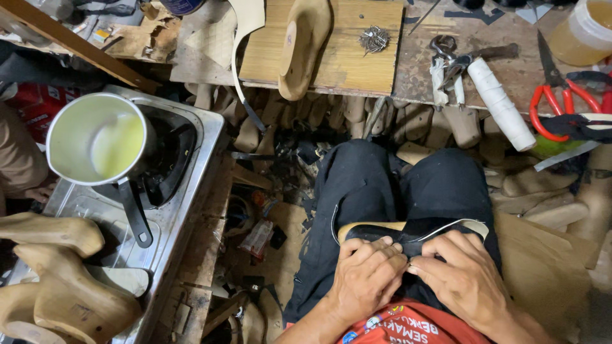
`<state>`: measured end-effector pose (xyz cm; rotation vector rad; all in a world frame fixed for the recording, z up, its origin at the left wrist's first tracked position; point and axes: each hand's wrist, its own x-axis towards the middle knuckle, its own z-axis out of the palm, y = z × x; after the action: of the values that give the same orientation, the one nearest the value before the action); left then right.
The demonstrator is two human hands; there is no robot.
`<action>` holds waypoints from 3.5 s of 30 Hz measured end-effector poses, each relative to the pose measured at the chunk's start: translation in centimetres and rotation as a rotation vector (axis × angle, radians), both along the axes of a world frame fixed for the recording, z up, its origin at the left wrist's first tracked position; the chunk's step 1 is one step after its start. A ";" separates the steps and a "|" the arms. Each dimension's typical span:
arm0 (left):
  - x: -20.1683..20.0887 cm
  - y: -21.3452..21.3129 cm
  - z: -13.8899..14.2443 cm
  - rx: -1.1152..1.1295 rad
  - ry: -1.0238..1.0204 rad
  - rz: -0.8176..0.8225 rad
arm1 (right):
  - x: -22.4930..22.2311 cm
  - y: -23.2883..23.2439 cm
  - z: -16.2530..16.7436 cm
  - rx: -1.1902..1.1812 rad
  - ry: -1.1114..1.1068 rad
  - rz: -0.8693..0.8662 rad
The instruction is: The person repairs a black high-heeled shoe by applying a sole piece, hammering nails into the heel, and attaching a decorative strip to the upper. They use a hammer, nails, and a stapler-like tool to secure components on a wooden last.
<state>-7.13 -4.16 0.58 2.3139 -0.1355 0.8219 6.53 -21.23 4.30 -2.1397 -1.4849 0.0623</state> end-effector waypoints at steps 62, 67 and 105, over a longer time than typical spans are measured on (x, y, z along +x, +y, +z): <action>2.9 2.5 3.4 -0.086 0.490 0.153 | 13.1 3.5 3.0 0.130 -0.184 -0.432; 3.8 3.4 3.5 -0.212 0.491 0.122 | 19.9 5.1 1.5 -0.049 -0.484 -0.528; 9.7 3.4 4.7 0.282 0.540 -0.246 | 17.4 3.4 4.7 0.229 -0.259 -0.491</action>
<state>2.56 -0.78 5.27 2.6271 -0.3035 0.0418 23.88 -17.79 9.00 -2.3144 -0.9930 -0.5503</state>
